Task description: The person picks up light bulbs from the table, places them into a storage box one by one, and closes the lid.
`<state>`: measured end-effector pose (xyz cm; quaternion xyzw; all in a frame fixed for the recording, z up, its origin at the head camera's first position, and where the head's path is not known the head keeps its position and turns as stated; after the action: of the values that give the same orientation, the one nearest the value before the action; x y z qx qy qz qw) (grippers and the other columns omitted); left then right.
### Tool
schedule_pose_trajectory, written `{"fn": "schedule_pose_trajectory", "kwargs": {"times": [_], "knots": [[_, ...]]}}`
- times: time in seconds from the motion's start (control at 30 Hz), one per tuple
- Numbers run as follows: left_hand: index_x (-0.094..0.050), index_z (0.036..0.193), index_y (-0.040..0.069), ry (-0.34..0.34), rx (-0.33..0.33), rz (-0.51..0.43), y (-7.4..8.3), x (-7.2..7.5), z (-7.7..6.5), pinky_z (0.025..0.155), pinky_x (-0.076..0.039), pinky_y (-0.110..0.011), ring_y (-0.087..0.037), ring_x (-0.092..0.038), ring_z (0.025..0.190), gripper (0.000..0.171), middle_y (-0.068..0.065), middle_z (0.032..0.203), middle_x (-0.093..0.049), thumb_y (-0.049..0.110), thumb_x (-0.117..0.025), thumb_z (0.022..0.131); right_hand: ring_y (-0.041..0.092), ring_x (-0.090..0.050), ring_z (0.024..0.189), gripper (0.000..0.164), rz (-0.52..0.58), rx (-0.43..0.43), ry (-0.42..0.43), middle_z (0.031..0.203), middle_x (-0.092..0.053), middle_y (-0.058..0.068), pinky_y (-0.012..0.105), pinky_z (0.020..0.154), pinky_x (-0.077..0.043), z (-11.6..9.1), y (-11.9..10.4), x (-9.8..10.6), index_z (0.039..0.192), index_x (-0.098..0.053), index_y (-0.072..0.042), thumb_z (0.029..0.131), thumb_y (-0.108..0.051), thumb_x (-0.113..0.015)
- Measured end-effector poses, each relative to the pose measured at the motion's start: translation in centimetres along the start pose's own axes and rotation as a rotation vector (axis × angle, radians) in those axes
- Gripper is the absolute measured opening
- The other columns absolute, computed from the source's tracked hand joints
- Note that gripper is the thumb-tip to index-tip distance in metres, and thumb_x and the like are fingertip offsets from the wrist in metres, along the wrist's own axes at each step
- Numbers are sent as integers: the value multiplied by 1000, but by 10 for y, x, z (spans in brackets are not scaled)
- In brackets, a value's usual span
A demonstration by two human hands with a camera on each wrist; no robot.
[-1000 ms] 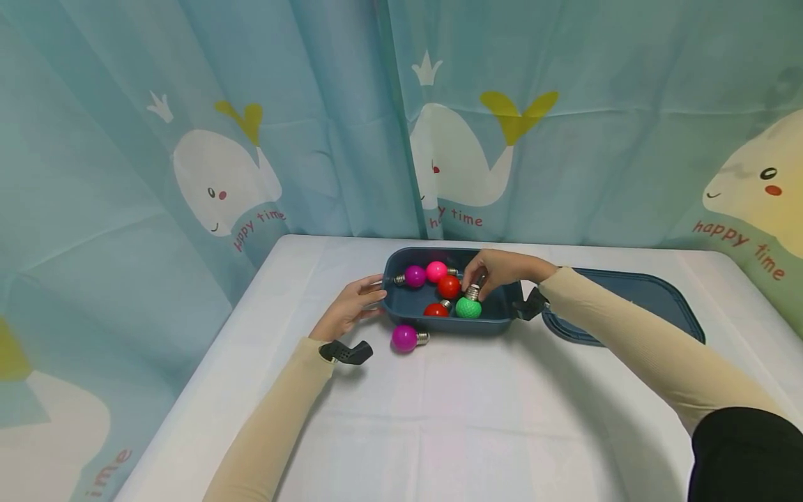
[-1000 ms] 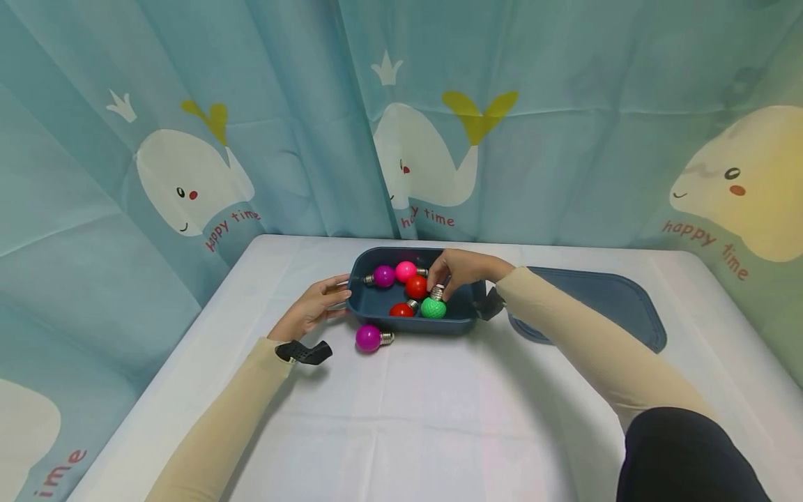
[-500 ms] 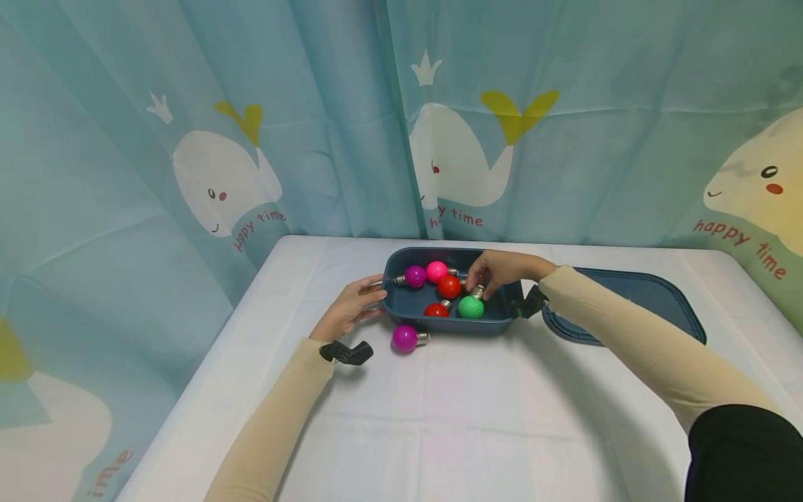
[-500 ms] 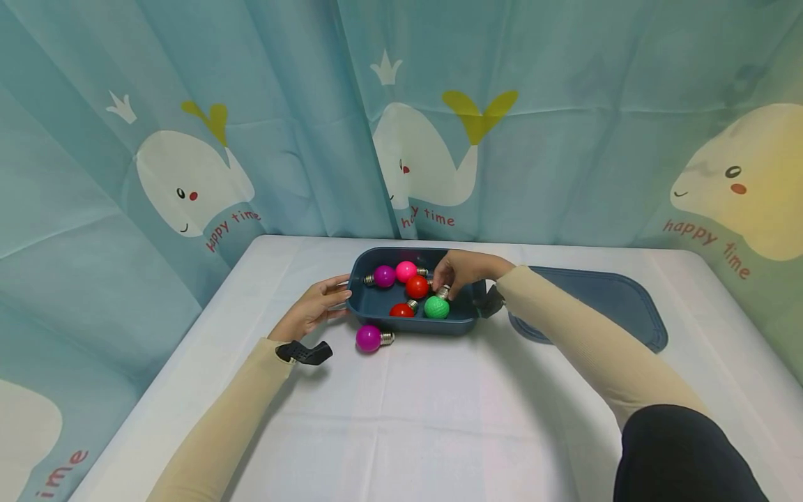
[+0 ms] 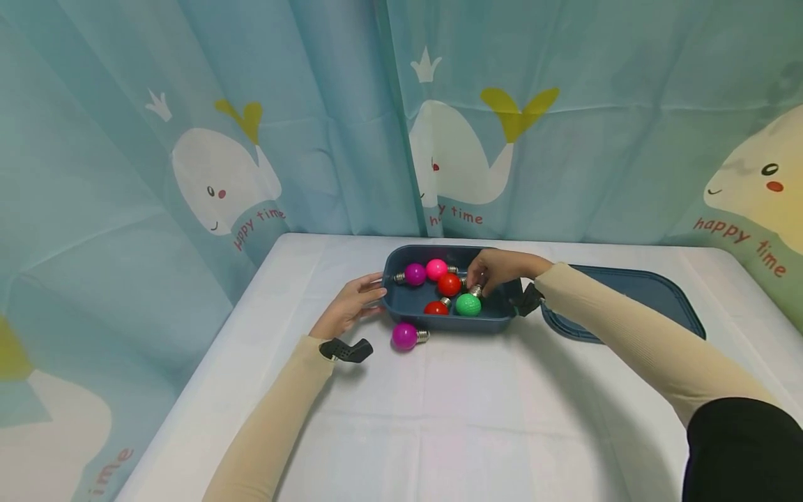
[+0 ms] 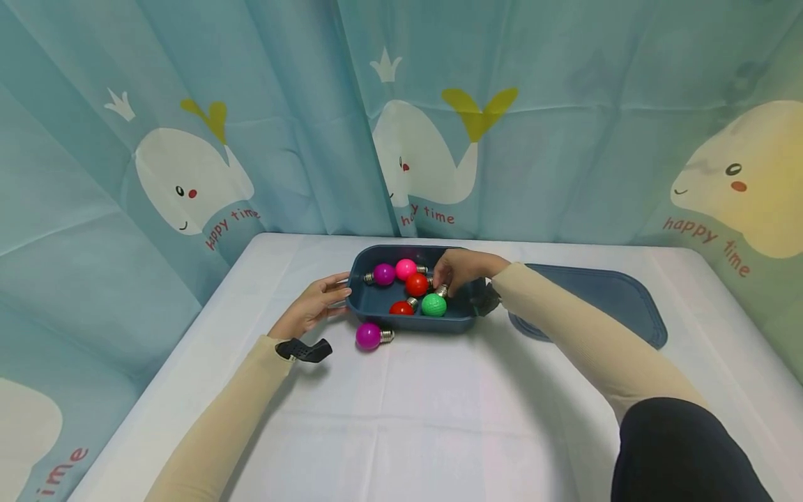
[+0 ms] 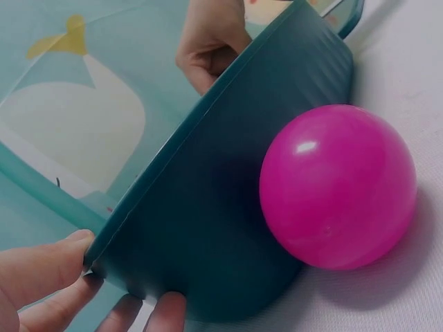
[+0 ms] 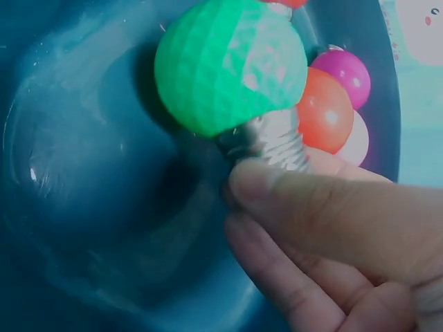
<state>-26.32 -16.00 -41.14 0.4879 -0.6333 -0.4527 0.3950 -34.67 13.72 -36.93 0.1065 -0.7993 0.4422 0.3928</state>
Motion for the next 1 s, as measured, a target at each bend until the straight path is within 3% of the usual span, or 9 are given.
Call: {"fn": "schedule_pose_trajectory", "kwargs": {"times": [0.17,0.5,1.0], "knots": [[-31,147,8,7,9,1,1,-1,1,107,-40,-48,-35,-43,131,55,-17,149,-36,9,-52,96,18,-64,86,20,-37,16,-10,95,-69,14,35,84,-57,5,-3,-2,94,-68,2,75,8,-70],[-31,147,7,12,17,1,2,0,-1,106,-42,-47,-34,-45,130,55,-17,149,-36,8,-51,96,21,-65,90,20,-31,-39,-39,99,-69,15,35,85,-57,7,-3,-4,96,-66,2,77,8,-68],[-31,146,7,12,13,-5,1,-1,0,106,-42,-46,-34,-44,130,54,-18,149,-36,8,-51,96,31,-65,98,27,56,-70,3,106,-66,22,38,88,-56,-9,-1,11,106,-63,7,79,8,-66]]}}
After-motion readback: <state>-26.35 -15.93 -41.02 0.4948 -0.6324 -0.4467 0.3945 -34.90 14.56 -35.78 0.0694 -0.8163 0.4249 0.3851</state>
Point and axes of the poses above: each hand's wrist, its own z-axis towards the middle knuckle, its own x-axis out of the back of the hand, y = z × x, the point moved 1 cm from there along z, towards the middle knuckle
